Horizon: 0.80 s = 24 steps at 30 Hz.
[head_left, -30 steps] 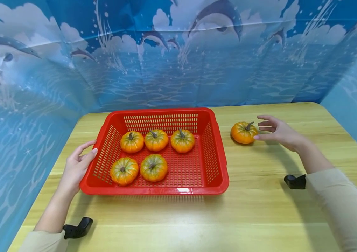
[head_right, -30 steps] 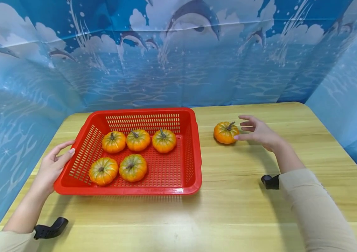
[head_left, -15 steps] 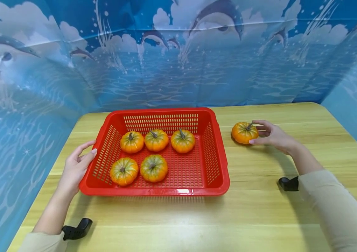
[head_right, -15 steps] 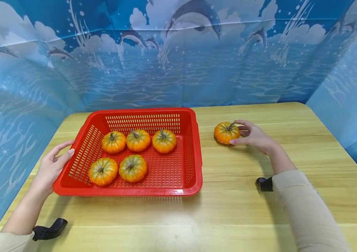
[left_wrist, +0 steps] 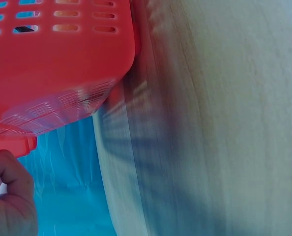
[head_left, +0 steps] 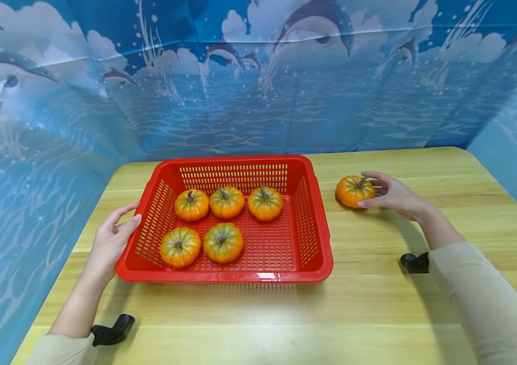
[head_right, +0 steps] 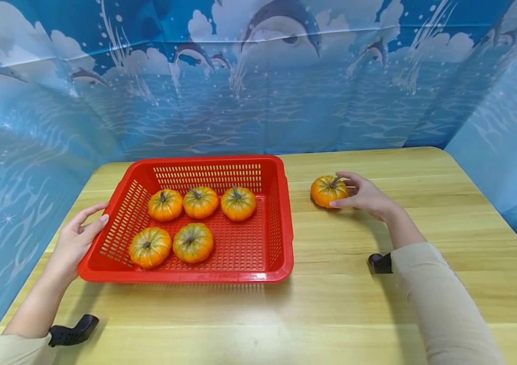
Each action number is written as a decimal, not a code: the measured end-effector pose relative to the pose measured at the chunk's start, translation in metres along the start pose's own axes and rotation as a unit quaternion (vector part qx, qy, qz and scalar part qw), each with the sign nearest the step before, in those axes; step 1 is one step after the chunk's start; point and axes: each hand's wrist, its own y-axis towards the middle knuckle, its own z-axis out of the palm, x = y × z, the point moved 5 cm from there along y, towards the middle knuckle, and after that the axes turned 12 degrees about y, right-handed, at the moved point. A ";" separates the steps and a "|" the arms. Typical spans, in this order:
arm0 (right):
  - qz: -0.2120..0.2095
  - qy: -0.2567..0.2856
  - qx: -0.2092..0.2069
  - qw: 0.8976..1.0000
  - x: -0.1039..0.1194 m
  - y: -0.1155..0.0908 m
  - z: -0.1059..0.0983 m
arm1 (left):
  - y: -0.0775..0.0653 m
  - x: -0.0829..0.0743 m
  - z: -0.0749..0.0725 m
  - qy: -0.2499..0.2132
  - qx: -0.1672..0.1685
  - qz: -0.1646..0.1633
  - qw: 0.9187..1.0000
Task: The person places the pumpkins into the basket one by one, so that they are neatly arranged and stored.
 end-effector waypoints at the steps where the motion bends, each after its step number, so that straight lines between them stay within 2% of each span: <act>1: 0.000 -0.002 0.001 1.000 0.000 0.000 0.000 | 0.000 0.000 0.000 0.000 0.000 0.000 1.000; 24: -0.007 -0.029 -0.001 1.000 0.009 0.006 0.012 | -0.002 -0.002 0.001 0.007 -0.006 0.004 1.000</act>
